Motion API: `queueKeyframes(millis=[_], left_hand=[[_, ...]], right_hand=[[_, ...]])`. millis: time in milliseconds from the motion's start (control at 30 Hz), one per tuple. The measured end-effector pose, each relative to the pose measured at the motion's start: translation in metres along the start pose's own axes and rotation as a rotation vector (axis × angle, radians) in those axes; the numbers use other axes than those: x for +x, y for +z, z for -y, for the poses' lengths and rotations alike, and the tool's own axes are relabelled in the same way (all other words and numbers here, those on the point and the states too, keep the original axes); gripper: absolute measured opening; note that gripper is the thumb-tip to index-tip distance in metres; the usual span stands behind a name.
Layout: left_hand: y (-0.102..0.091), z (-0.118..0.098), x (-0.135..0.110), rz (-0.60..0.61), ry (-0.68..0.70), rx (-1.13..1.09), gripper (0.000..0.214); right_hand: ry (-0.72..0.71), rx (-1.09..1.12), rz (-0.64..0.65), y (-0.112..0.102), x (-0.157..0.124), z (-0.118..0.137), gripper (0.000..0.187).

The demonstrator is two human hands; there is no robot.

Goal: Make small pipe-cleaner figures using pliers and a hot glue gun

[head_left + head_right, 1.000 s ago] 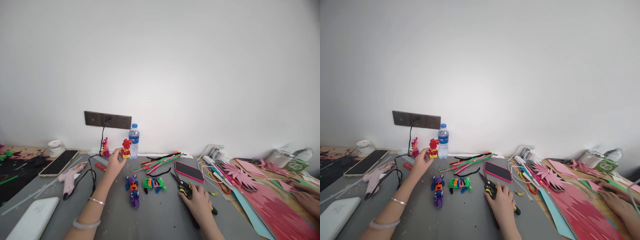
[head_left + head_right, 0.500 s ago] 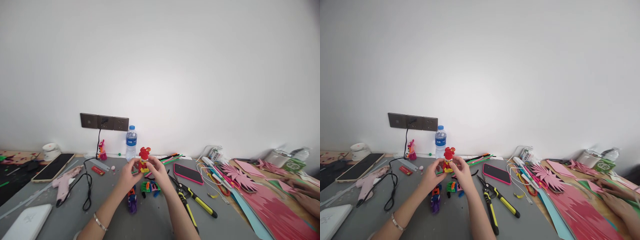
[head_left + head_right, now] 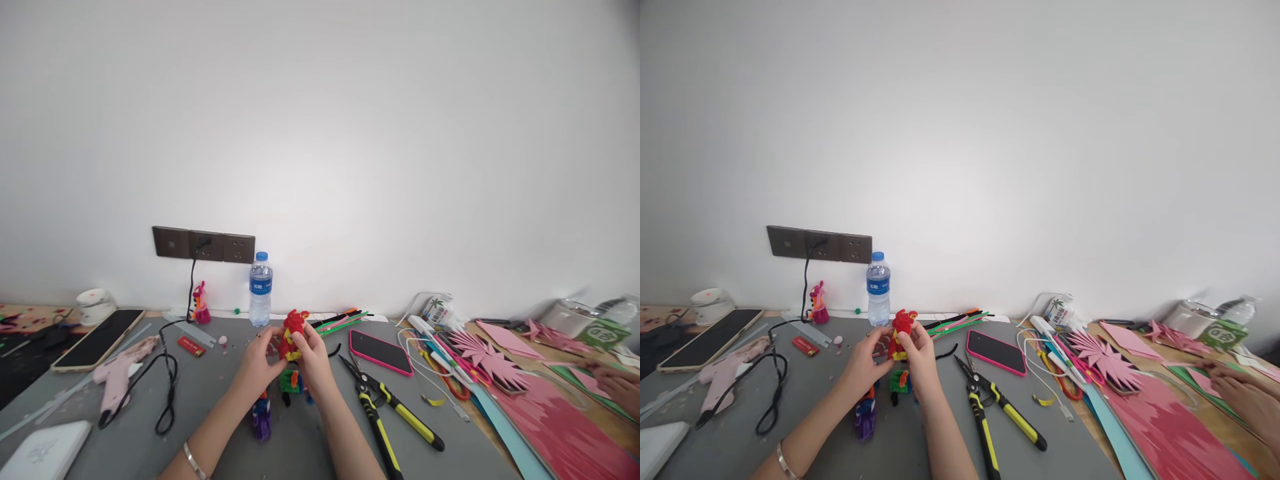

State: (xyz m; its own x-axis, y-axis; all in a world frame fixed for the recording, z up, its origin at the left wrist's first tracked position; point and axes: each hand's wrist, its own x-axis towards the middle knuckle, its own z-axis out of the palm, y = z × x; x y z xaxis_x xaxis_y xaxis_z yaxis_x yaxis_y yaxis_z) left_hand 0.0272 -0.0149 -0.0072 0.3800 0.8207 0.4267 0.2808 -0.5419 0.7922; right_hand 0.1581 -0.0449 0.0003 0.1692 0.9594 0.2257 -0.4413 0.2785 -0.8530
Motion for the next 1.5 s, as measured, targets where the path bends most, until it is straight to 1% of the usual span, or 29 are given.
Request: queueKeyframes(millis=[100, 167, 233, 333, 433, 567, 667, 900, 1033, 1100, 1200, 1367, 1500], left_hand=[[-0.009, -0.005, 0.000, 0.075, 0.038, -0.016, 0.038], [-0.019, -0.008, 0.001, 0.107, 0.062, -0.023, 0.033], [-0.028, -0.012, 0.002, 0.066, 0.032, -0.051, 0.028], [-0.038, -0.017, 0.004, -0.033, -0.057, -0.095, 0.035], [-0.042, -0.021, 0.005, -0.047, -0.119, -0.137, 0.038], [-0.043, -0.023, 0.007, -0.009, -0.112, -0.122, 0.033], [-0.043, -0.022, 0.008, -0.014, -0.111, -0.118, 0.028], [-0.044, -0.020, 0.007, -0.002, -0.219, -0.292, 0.028], [-0.042, -0.019, 0.007, -0.051, -0.276, -0.321, 0.026], [-0.041, -0.018, 0.007, -0.062, -0.259, -0.310, 0.026], [-0.040, -0.018, 0.007, -0.039, -0.222, -0.286, 0.025], [-0.040, -0.019, 0.006, 0.015, -0.189, -0.267, 0.024], [-0.041, -0.022, 0.007, 0.007, -0.155, -0.221, 0.023]], right_hand=[[-0.005, -0.042, -0.013, -0.003, 0.001, 0.001, 0.027], [-0.006, -0.069, -0.014, -0.006, 0.001, 0.001, 0.027], [0.005, -0.104, 0.001, -0.009, 0.002, 0.002, 0.025], [0.003, -0.193, 0.061, -0.008, 0.001, 0.003, 0.024], [0.000, -0.277, 0.133, -0.005, -0.002, 0.004, 0.025], [0.019, -0.315, 0.160, -0.001, -0.004, 0.004, 0.025], [0.025, -0.338, 0.157, 0.000, -0.005, 0.005, 0.026], [0.022, -0.300, 0.177, 0.000, -0.006, 0.005, 0.022], [0.027, -0.256, 0.172, 0.001, -0.006, 0.002, 0.024], [0.050, -0.213, 0.179, 0.003, -0.007, 0.001, 0.027], [0.086, -0.178, 0.196, 0.006, -0.008, 0.002, 0.030], [0.049, -0.215, 0.120, 0.008, -0.008, 0.003, 0.025], [0.041, -0.258, 0.147, 0.007, -0.008, 0.004, 0.023]])
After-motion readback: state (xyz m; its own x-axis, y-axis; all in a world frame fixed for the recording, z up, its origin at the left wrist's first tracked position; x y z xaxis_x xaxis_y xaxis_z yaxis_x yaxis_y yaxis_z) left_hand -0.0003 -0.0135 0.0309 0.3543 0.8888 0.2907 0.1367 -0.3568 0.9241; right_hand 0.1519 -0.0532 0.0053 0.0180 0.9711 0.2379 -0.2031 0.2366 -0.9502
